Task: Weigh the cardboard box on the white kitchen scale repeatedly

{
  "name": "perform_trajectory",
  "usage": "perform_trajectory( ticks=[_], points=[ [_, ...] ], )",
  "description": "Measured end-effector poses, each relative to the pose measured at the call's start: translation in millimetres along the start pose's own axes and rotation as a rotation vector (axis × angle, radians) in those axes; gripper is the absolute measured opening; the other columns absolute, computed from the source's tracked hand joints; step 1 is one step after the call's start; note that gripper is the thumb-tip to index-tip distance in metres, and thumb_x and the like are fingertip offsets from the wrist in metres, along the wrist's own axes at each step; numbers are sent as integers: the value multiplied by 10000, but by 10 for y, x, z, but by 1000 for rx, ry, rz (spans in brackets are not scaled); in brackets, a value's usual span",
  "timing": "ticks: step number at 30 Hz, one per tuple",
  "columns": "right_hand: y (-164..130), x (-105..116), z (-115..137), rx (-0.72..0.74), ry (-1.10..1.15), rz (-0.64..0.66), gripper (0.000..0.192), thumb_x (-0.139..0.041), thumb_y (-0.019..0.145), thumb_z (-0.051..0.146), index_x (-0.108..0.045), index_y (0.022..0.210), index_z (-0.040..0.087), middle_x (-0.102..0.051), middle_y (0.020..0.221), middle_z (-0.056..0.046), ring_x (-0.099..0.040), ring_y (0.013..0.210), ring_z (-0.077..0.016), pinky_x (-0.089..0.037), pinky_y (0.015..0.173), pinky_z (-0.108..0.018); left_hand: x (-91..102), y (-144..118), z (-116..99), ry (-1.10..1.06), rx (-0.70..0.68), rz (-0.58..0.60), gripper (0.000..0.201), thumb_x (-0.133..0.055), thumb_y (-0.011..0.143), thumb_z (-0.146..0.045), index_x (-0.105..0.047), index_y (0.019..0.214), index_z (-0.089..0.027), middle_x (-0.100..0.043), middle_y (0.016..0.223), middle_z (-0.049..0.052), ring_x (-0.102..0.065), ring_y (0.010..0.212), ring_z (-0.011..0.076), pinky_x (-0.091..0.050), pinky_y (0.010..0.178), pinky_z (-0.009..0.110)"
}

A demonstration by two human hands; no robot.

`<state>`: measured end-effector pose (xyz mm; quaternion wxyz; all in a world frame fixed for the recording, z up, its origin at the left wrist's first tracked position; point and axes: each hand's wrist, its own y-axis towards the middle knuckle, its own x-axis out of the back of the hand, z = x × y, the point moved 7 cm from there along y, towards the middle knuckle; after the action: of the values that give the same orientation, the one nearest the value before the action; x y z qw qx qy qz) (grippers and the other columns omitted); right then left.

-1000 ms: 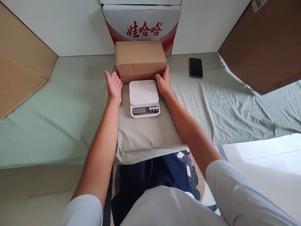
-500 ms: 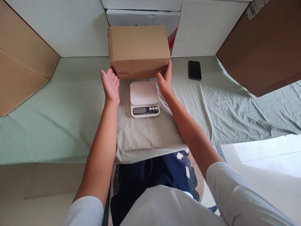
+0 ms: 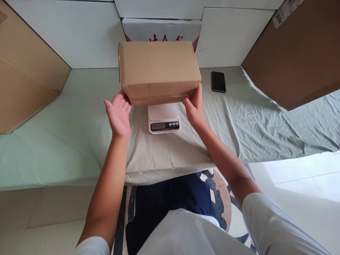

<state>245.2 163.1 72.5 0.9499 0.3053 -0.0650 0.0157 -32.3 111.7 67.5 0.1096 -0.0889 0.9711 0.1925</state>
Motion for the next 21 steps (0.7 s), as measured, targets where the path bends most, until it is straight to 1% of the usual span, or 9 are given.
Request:
perform_trajectory(
  ticks=[2, 3, 4, 6, 9, 13, 18, 21],
  points=[
    [-257, 107, 52, -23, 25, -29, 731, -612, 881, 688, -354, 1502, 402, -495, 1539, -40, -473, 1473, -304, -427, 1272, -547, 0, -203, 26, 10, 21, 12, 924, -324, 797, -978, -697, 1306, -303, -625, 1522, 81, -483, 1527, 331, -361, 1273, 468],
    [-363, 141, 66, -37, 29, -38, 720, -618, 872, 699, -379, 1481, 399, -507, 1514, -45, -497, 1437, -304, -449, 1251, -541, -5, -286, 45, 10, 29, 17, 856, -371, 809, -953, -715, 1286, -331, -642, 1503, 67, -502, 1514, 332, -380, 1264, 472],
    [-446, 159, 73, -51, 32, -41, 705, -622, 869, 703, -397, 1463, 398, -522, 1482, -49, -522, 1395, -301, -473, 1224, -534, -10, -351, 65, 9, 33, 19, 806, -407, 816, -931, -728, 1271, -348, -656, 1485, 60, -518, 1501, 333, -396, 1257, 479],
    [-542, 166, 69, -65, 37, -52, 673, -625, 870, 700, -423, 1436, 397, -542, 1422, -53, -555, 1327, -295, -501, 1185, -524, -10, -422, 100, 4, 28, 5, 770, -437, 821, -909, -738, 1257, -350, -676, 1457, 65, -541, 1480, 337, -416, 1246, 495],
    [-559, 138, 35, -69, 38, -75, 677, -618, 874, 703, -417, 1442, 395, -542, 1400, -56, -551, 1320, -295, -485, 1191, -522, -5, -426, 138, 12, 12, -27, 808, -397, 830, -920, -730, 1264, -326, -682, 1447, 87, -547, 1476, 341, -418, 1247, 508],
    [-546, 97, 6, -93, 24, -62, 757, -610, 863, 725, -359, 1500, 400, -505, 1482, -63, -493, 1411, -313, -426, 1247, -540, -9, -404, 169, -7, 21, -28, 821, -386, 837, -920, -737, 1232, -291, -686, 1432, 111, -542, 1480, 353, -401, 1254, 518],
    [-579, 103, 63, -84, -5, -52, 789, -611, 859, 728, -334, 1523, 404, -491, 1521, -61, -410, 1513, -328, -343, 1312, -574, 2, -430, 202, -37, 63, -33, 841, -336, 837, -939, -750, 1183, -294, -709, 1387, 122, -590, 1429, 339, -402, 1239, 536],
    [-585, 97, 72, -79, -14, -40, 789, -601, 864, 727, -329, 1526, 395, -476, 1533, -69, -423, 1498, -329, -361, 1298, -575, -2, -435, 202, -33, 79, -41, 868, -319, 821, -957, -755, 1167, -291, -723, 1361, 123, -590, 1433, 332, -403, 1243, 518]
  ],
)
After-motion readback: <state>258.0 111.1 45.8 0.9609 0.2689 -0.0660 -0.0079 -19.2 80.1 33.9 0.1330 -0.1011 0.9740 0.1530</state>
